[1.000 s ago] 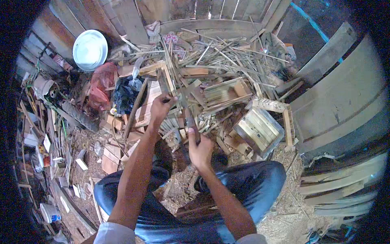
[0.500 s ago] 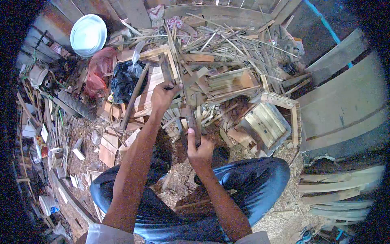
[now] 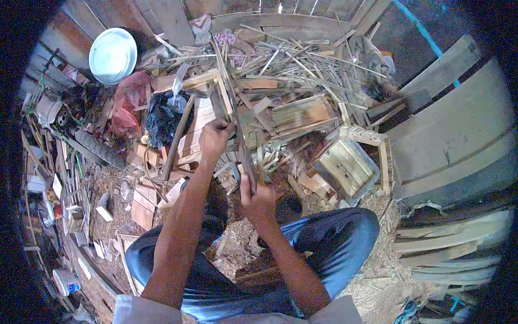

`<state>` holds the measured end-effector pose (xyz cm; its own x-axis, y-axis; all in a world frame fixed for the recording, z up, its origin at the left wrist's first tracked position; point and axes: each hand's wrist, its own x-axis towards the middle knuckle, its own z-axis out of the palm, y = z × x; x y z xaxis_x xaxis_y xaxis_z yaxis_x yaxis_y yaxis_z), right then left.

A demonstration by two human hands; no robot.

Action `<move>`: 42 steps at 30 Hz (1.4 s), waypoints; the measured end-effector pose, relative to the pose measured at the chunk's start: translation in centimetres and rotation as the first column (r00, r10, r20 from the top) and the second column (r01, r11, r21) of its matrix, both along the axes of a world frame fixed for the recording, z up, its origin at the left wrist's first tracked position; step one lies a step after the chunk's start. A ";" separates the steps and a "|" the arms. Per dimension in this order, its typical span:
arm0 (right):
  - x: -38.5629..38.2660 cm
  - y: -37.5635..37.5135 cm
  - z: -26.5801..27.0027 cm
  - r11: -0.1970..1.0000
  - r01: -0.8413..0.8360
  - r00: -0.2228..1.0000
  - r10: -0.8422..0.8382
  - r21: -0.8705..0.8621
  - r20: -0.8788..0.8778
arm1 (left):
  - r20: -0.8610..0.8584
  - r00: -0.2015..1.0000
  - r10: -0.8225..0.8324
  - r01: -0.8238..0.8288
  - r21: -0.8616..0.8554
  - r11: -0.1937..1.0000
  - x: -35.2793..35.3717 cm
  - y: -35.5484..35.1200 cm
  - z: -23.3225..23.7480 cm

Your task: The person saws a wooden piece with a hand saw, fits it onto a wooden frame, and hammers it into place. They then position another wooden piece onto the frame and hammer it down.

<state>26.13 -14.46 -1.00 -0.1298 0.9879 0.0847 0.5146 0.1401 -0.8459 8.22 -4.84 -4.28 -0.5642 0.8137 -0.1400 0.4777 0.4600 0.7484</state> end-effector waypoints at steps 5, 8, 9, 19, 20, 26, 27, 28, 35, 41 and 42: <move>0.8 -1.2 0.0 0.999 0.028 0.998 -0.026 -0.033 0.061 | -0.039 0.999 0.010 -0.011 -0.012 1.000 0.1 0.1 -0.5; -0.1 1.1 -0.6 0.977 -0.045 0.997 0.057 -0.207 0.054 | -0.015 1.000 0.009 -0.009 0.035 0.999 0.1 0.0 -0.4; 0.0 0.8 0.1 0.978 -0.035 0.998 0.047 -0.208 0.052 | -0.016 1.000 -0.001 0.001 0.035 0.999 0.2 0.0 -0.4; -0.1 0.6 -0.2 0.998 -0.036 0.995 0.042 -0.060 0.095 | -0.109 0.993 -0.037 0.046 0.075 0.996 0.3 -0.1 -0.3; -0.3 0.9 0.1 0.990 -0.056 0.998 0.061 -0.129 0.034 | -0.094 0.995 -0.026 0.030 0.036 0.999 0.3 -0.2 0.0; 1.7 -2.4 1.4 0.990 0.018 0.992 0.000 -0.142 0.126 | -0.059 0.998 0.002 0.000 0.032 0.999 0.0 0.1 -0.5; 1.3 -1.9 1.1 0.990 0.016 0.992 0.001 -0.140 0.125 | -0.057 0.998 0.007 -0.005 0.038 0.999 0.2 0.0 -0.5; 0.6 -0.8 0.6 0.996 -0.024 0.994 0.033 -0.090 0.105 | -0.057 0.998 0.007 -0.004 0.040 0.999 0.0 0.0 -0.9; 1.4 -0.9 1.1 1.000 -0.015 0.993 0.017 -0.024 0.116 | -0.006 1.000 0.005 -0.005 0.033 0.999 0.1 0.2 -0.8; 0.6 0.5 -1.5 0.997 -0.079 0.983 0.080 -0.008 0.168 | 0.018 0.999 0.033 -0.034 0.077 0.996 0.4 -0.1 -0.2; 0.2 1.3 -0.8 0.997 -0.075 0.983 0.075 -0.008 0.166 | 0.015 1.000 0.025 -0.027 0.089 0.996 0.3 -0.1 -0.5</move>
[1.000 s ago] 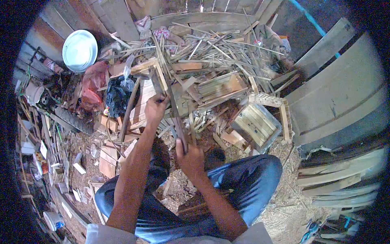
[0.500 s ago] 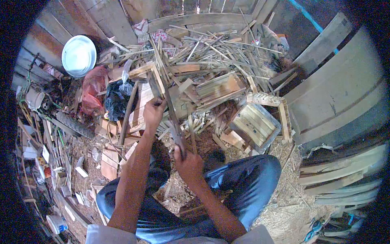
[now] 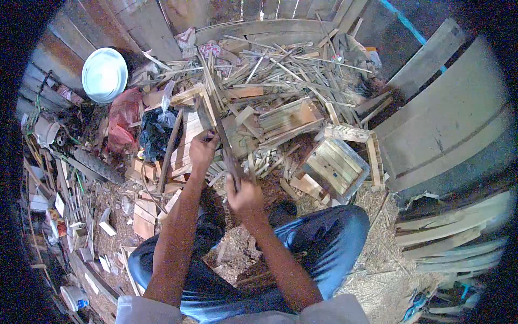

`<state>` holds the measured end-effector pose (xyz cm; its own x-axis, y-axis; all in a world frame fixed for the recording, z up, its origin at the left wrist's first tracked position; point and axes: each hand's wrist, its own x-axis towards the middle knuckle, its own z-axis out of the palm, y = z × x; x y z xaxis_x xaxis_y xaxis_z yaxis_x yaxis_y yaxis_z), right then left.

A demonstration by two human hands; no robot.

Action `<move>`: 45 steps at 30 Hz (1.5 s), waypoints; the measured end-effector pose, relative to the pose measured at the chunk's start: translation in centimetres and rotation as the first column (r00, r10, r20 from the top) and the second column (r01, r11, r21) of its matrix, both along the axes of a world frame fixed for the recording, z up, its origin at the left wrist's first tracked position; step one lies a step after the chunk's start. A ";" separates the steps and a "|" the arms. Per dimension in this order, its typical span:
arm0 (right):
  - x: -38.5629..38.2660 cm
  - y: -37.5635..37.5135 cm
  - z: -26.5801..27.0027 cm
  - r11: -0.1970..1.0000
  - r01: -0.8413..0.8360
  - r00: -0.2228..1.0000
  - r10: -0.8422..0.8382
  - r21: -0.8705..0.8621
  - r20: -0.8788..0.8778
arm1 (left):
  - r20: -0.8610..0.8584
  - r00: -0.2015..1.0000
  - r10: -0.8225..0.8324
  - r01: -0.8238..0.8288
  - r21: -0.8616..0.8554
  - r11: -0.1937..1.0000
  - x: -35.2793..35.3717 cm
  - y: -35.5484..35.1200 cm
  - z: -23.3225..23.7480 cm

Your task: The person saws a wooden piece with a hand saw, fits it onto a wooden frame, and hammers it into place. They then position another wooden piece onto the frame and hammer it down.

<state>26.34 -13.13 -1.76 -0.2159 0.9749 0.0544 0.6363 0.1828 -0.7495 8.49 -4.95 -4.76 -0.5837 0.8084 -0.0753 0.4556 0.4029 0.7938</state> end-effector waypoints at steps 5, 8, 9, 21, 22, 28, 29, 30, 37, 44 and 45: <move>1.0 -2.5 1.6 0.995 0.061 0.993 -0.052 0.082 -0.104 | -0.016 0.999 0.033 -0.033 -0.009 0.999 0.2 0.0 0.3; 0.6 -1.8 1.9 0.989 0.020 1.000 -0.020 -0.146 -0.003 | -0.034 0.999 0.031 -0.032 -0.022 0.999 -0.5 0.3 0.4; 0.8 -1.9 2.0 0.965 0.027 0.999 -0.015 -0.262 0.050 | -0.034 0.999 0.012 -0.014 -0.064 0.998 -0.2 0.2 0.1; 0.0 -1.7 1.5 0.984 0.117 0.991 -0.126 -0.138 -0.053 | -0.073 0.997 0.008 -0.010 -0.030 0.999 -0.2 0.2 -0.4; -1.0 0.6 1.5 0.983 0.067 0.995 -0.078 -0.172 -0.055 | -0.116 0.993 0.003 -0.004 -0.013 1.000 -0.3 0.2 -0.9; 1.5 -4.5 2.8 0.989 0.090 0.985 -0.105 -0.115 -0.138 | -0.075 0.997 0.008 -0.009 -0.015 1.000 -0.1 0.3 -0.3; 1.7 -5.3 3.7 0.990 0.118 0.970 -0.132 -0.075 -0.204 | -0.075 0.997 0.016 -0.017 -0.014 1.000 -0.2 0.3 0.0; 1.3 -4.8 2.6 0.990 0.117 0.970 -0.131 -0.079 -0.205 | -0.064 0.998 0.026 -0.028 -0.025 0.999 0.0 0.2 0.4; 0.1 -1.6 2.8 0.992 0.010 0.988 -0.029 -0.129 -0.150 | -0.048 0.998 0.041 -0.046 -0.111 0.993 0.0 0.1 -0.5; -0.9 0.1 0.4 0.987 0.047 0.999 -0.049 -0.155 -0.012 | -0.123 0.992 -0.023 0.017 -0.043 0.999 0.0 -0.1 0.5; -1.9 1.7 0.2 0.997 0.027 1.000 -0.027 -0.073 -0.006 | -0.127 0.991 -0.032 0.027 -0.040 0.999 0.0 0.0 0.2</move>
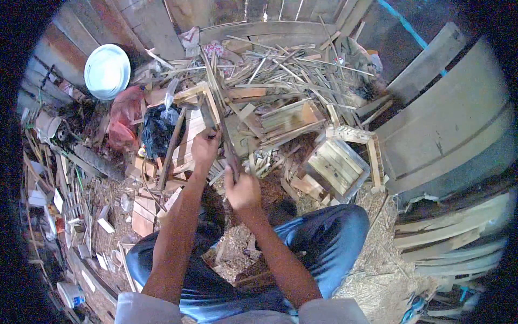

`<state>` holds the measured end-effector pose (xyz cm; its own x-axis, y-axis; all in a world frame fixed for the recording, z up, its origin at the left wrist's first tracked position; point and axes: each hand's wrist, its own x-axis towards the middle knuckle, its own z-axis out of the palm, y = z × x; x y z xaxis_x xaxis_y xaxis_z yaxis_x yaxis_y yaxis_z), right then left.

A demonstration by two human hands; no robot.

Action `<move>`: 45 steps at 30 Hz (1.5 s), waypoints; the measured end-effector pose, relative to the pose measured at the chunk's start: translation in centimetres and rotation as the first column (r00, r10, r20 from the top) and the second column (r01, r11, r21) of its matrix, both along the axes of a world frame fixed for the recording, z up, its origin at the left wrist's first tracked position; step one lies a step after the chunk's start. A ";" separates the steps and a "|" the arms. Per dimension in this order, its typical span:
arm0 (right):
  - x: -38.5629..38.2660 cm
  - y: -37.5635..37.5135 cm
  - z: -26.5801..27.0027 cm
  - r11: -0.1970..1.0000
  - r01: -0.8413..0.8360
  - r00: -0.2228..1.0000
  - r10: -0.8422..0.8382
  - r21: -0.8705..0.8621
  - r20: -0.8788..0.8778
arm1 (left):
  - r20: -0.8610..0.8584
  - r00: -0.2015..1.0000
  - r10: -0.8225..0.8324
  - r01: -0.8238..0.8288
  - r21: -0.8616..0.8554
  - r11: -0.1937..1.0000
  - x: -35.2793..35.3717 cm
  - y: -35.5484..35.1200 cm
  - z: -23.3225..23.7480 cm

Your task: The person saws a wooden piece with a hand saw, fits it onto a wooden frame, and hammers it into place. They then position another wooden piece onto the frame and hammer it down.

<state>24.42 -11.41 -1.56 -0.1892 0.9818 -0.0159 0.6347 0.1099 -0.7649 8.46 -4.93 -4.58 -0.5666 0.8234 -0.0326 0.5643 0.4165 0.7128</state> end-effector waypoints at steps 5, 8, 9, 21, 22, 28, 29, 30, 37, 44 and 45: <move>3.6 -5.3 3.3 0.999 0.030 0.980 -0.033 -0.017 -0.197 | -0.032 0.999 0.004 -0.003 0.025 1.000 -0.2 0.4 -1.2; 3.2 -5.5 3.4 0.990 0.045 0.991 -0.060 -0.132 -0.117 | 0.025 0.999 0.022 -0.022 0.006 1.000 0.1 0.0 -0.5; 2.7 -5.0 3.2 0.984 0.068 0.997 -0.074 -0.166 -0.025 | 0.026 1.000 0.013 -0.013 -0.002 1.000 0.4 -0.3 -0.6; 2.4 -4.2 0.1 0.999 0.027 0.993 -0.022 0.038 -0.116 | -0.056 0.998 0.017 -0.014 0.045 0.999 0.2 -0.2 -1.6; 1.1 -1.2 -0.1 0.999 0.028 0.995 -0.033 -0.046 -0.093 | -0.051 0.998 0.021 -0.020 0.034 0.999 0.2 0.1 -1.6; 4.3 -5.4 0.1 0.997 0.054 0.992 -0.059 -0.048 -0.108 | -0.006 0.999 0.043 -0.043 -0.042 0.998 0.4 0.3 -0.3; 4.9 -6.5 1.7 0.999 0.045 0.986 -0.048 -0.020 -0.161 | 0.013 0.999 0.044 -0.043 -0.028 0.999 0.2 0.2 -0.3; 5.0 -7.1 2.5 0.999 0.042 0.976 -0.040 0.001 -0.213 | 0.011 0.998 0.056 -0.056 -0.028 0.998 -0.1 0.3 -0.2; 1.8 -1.1 1.5 0.999 -0.006 0.999 0.005 -0.038 -0.033 | 0.017 0.998 0.054 -0.053 -0.031 0.998 0.4 0.2 0.4; 1.9 -1.4 0.7 0.996 0.034 0.999 -0.036 -0.084 -0.023 | -0.025 0.998 0.057 -0.057 -0.013 0.998 0.7 0.3 0.2; 0.5 0.9 1.3 0.992 0.025 0.999 -0.028 -0.120 -0.022 | -0.020 0.998 0.055 -0.055 -0.022 0.998 0.6 0.2 0.4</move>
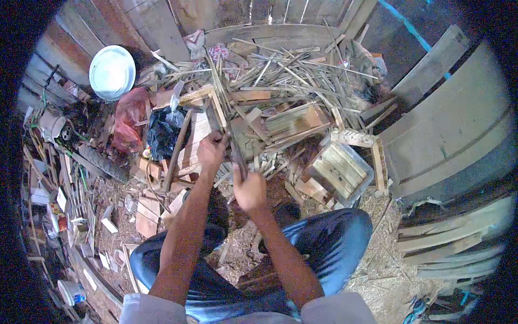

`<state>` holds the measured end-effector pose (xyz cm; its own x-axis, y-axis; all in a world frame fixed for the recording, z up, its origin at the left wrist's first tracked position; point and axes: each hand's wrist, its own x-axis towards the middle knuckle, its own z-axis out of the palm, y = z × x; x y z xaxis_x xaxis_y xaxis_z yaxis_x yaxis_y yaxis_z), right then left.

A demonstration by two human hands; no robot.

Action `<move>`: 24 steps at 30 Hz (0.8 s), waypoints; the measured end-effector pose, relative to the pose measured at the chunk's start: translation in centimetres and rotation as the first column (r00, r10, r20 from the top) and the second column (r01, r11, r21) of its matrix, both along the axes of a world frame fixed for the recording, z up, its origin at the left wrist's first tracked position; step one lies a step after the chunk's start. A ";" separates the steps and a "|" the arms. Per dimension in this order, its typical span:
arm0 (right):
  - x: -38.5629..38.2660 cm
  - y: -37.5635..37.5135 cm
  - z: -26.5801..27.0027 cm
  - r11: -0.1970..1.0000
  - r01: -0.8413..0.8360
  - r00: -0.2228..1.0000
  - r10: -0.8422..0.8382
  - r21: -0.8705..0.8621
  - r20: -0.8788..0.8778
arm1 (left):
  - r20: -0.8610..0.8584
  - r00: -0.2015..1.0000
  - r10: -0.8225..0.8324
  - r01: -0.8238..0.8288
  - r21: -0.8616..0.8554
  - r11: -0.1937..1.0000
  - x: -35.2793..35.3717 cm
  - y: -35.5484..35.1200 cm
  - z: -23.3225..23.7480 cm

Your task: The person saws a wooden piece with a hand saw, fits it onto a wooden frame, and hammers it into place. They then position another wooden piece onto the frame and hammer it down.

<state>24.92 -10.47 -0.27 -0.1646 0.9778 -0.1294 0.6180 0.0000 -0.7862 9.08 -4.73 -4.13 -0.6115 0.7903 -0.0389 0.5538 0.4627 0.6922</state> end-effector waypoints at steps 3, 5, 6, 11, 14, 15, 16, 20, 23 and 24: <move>2.1 -2.4 0.6 1.000 -0.020 0.999 0.021 0.020 -0.045 | -0.008 1.000 0.020 -0.020 -0.054 0.998 0.0 0.0 -0.1; 3.7 -5.2 1.0 0.994 -0.049 0.994 0.057 0.097 -0.088 | -0.030 1.000 -0.005 0.006 0.030 1.000 -0.3 0.1 -1.3; 4.0 -6.3 1.4 0.994 0.000 0.989 0.016 0.107 -0.150 | 0.016 1.000 -0.023 0.023 0.000 1.000 0.0 -0.3 -0.2; 0.8 -1.2 -2.4 0.997 -0.015 0.999 0.018 0.078 -0.034 | -0.097 0.995 -0.031 0.033 0.022 0.999 0.1 -0.6 -0.1; 2.8 -3.1 -3.9 0.738 -0.259 0.950 0.078 0.623 0.302 | -0.037 0.998 -0.053 0.053 -0.010 0.999 0.1 -0.1 -0.5; 3.4 -4.9 -2.2 0.731 -0.264 0.949 0.079 0.629 0.306 | -0.054 0.997 -0.048 0.050 0.038 0.998 0.1 -0.2 -0.8; 3.8 -6.7 1.3 0.909 -0.033 0.999 0.036 0.415 -0.001 | -0.072 0.997 -0.037 0.043 0.081 0.996 -0.1 -0.2 -1.0; 1.0 -4.2 0.0 0.999 -0.010 0.996 0.012 0.035 -0.084 | -0.078 0.997 -0.011 0.017 0.072 0.997 0.0 -0.3 -1.5; -1.6 -1.1 -1.0 0.997 0.036 0.998 -0.032 0.061 -0.055 | -0.105 0.994 -0.044 0.049 0.048 0.998 -0.4 -0.1 -1.7; -0.7 -2.4 -0.9 0.997 0.038 0.998 -0.034 0.060 -0.054 | -0.103 0.994 -0.046 0.051 0.047 0.998 -0.3 -0.3 -1.8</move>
